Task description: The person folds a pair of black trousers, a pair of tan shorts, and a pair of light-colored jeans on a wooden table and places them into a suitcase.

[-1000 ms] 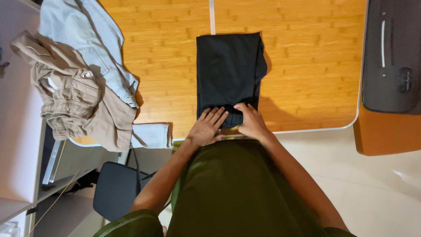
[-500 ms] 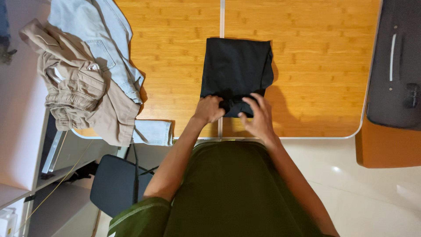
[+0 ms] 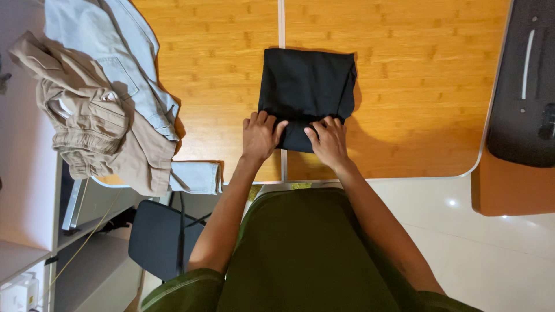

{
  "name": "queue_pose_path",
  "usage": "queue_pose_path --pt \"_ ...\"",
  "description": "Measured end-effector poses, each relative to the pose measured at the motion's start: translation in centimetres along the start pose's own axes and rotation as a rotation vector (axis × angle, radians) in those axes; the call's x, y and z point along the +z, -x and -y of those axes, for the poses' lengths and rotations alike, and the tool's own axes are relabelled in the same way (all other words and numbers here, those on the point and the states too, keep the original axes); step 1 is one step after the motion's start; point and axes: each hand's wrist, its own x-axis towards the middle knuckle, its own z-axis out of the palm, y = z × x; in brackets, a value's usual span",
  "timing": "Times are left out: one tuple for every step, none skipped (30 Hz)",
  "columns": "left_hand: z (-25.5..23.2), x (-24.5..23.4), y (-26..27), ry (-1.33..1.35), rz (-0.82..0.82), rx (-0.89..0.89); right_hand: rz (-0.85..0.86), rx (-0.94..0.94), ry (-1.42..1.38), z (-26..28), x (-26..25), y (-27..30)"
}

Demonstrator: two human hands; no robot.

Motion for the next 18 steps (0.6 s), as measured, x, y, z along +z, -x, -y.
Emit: queue_pose_path --pt "0.3 0.7 0.2 0.000 0.004 -0.007 -0.002 -0.028 0.014 -0.3 0.1 -0.2" --pt "0.9 1.4 0.1 -0.033 -0.002 -0.036 -0.006 -0.059 0.027 -0.5 0.2 -0.4" --pt "1.4 2.1 0.2 -0.065 -0.007 -0.064 0.001 -0.062 0.024 -0.7 0.2 -0.4" --pt "2.0 2.7 0.2 -0.067 -0.009 -0.070 0.020 -0.044 0.019 -0.9 0.2 -0.6" --pt "2.4 3.3 0.3 -0.078 -0.030 -0.069 0.039 -0.027 0.014 -1.0 0.2 -0.7" --pt "2.8 3.8 0.7 -0.086 -0.045 -0.068 0.046 -0.027 0.012 -1.1 0.4 -0.6" --pt "3.1 4.0 1.1 -0.087 -0.041 -0.074 0.006 0.007 -0.039 -1.3 0.6 -0.7" --pt "3.4 4.2 1.0 -0.101 -0.050 -0.084 -0.042 0.043 -0.087 -1.5 0.7 -0.9" --pt "3.5 4.3 0.9 -0.116 -0.060 -0.093 -0.042 0.044 -0.085 -1.6 0.9 -1.2" --pt "3.5 4.1 0.7 -0.113 -0.060 -0.090 -0.032 0.107 -0.035 -1.7 1.0 -1.5" --pt "3.4 3.9 0.5 -0.104 0.025 -0.140 -0.022 0.171 0.016 -1.6 1.0 -1.6" --pt "3.1 3.6 0.4 -0.096 0.111 -0.189 -0.024 0.174 0.018 -1.5 1.0 -1.6" --pt "2.7 3.1 0.4 -0.094 0.112 -0.185 -0.061 0.160 -0.009 -1.4 1.1 -1.6" --pt "2.1 2.4 0.6 -0.061 0.010 -0.154 -0.099 0.144 -0.036 -1.3 1.0 -1.6" --pt "1.5 1.7 0.8 -0.027 -0.092 -0.123 -0.101 0.145 -0.035 -1.2 0.9 -1.6" --pt "0.9 0.8 1.2 -0.027 -0.092 -0.123 -0.087 0.151 -0.031 -1.1 0.9 -1.6" --pt "0.3 0.0 1.7 0.008 0.037 0.056 -0.073 0.156 -0.028 -1.0 0.9 -1.7" --pt "-0.3 -0.7 2.0 0.042 0.165 0.232 -0.071 0.155 -0.028 -0.9 0.8 -1.8"
